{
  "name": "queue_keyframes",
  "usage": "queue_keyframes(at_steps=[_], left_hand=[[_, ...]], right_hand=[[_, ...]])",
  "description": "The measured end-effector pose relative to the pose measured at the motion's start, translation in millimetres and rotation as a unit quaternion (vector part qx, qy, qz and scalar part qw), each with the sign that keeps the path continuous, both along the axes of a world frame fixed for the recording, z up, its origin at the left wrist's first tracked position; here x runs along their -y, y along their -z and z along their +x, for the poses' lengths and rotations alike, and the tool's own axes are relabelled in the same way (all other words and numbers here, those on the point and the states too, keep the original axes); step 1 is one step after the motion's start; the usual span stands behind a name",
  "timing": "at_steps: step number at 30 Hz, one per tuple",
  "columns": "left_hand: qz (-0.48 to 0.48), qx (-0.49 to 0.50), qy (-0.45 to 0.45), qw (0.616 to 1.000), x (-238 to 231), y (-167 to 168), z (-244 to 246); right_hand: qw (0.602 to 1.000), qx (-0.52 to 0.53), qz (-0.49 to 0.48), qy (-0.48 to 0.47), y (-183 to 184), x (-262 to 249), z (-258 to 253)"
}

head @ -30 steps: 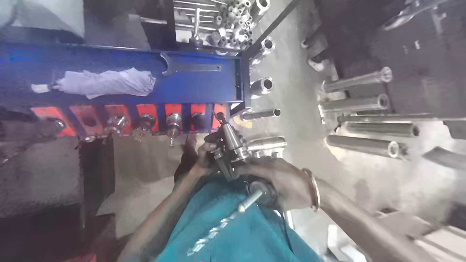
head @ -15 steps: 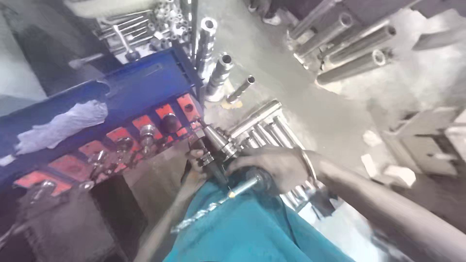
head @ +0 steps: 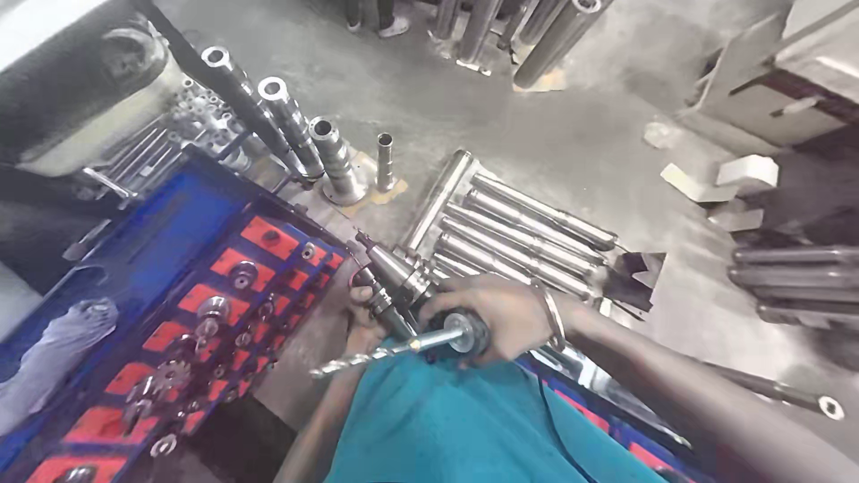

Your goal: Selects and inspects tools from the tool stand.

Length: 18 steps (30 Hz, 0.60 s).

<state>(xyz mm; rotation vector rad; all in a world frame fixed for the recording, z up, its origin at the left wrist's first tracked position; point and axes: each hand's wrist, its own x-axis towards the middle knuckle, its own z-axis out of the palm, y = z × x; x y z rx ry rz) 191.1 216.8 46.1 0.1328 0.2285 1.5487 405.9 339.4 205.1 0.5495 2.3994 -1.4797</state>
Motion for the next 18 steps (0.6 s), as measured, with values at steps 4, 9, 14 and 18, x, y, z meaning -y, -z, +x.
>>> queue_keyframes(at_steps=[4, 9, 14, 18], left_hand=[[-0.024, -0.019, -0.013, 0.999, -34.4, -7.0, 32.6], [-0.102, -0.040, 0.030, 0.994, -82.8, -27.1, 57.1], [-0.080, -0.039, 0.108, 0.990, -150.0, -22.5, 69.6], [-0.088, 0.022, 0.146, 0.985, -225.3, 2.3, 75.1]], right_hand=[[0.998, -0.034, -0.009, 0.045, 6.4, -9.1, 33.5], [0.996, -0.043, -0.024, 0.077, 13.7, -41.3, 65.5], [0.994, -0.037, -0.021, 0.101, 19.3, -100.5, 85.9], [0.993, -0.019, -0.010, 0.113, 35.5, -168.1, 92.0]])
